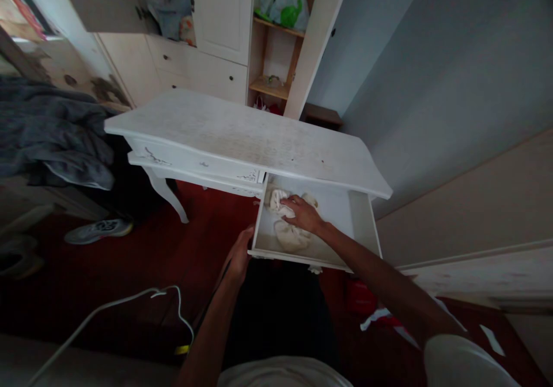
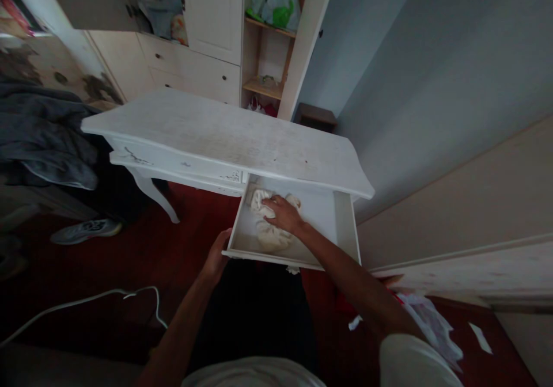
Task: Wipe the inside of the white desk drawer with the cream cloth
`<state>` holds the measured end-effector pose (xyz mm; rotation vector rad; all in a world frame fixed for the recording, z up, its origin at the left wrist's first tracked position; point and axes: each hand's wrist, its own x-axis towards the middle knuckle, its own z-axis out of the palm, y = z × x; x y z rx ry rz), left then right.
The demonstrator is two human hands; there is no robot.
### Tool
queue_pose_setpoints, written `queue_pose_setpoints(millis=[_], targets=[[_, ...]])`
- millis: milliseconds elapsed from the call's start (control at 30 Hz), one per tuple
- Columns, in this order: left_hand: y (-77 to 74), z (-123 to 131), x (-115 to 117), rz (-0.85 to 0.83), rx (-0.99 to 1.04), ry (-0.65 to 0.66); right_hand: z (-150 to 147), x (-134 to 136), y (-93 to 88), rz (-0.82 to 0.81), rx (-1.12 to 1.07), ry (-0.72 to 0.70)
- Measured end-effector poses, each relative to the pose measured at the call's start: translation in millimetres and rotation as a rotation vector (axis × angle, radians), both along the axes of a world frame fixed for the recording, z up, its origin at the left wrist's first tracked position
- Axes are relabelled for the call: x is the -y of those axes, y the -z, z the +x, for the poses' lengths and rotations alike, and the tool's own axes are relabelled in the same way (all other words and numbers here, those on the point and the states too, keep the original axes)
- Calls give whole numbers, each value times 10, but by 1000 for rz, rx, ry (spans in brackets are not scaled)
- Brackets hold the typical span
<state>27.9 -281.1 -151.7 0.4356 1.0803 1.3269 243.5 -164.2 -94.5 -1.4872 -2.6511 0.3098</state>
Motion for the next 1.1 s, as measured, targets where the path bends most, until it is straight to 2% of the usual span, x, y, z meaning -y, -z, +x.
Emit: queue_pose_setpoints(millis=[133,233,300,467,567,667,733,800,867,1000,1100], targets=[[65,-25,-17,1,-14,64,402,293,-5,-118,75,-85],[65,-21,-31,-1,-20,51,676,443,-97,-256,153,-181],[43,-14,-35,-20,-22,36,826,476,-191,-318,230,-192],[-25,-29,26,-24,-61,59,1015,399,-421,-355,502,11],[-4,-65,128,-40,-89,80,1002,322,-474,-275,488,217],[69,-85,233,-187,-82,124,877,246,-432,-189,375,349],[117,-74,284,-272,-48,152,708,199,-360,-149,289,373],[140,-51,315,-289,-17,155,468,161,-269,-104,189,366],[126,-27,335,-266,6,122,178,140,-177,-65,84,304],[31,-9,380,-282,109,52,-340,170,-64,-54,-5,38],[-2,21,444,-251,223,-9,-492,247,-69,-111,-15,12]])
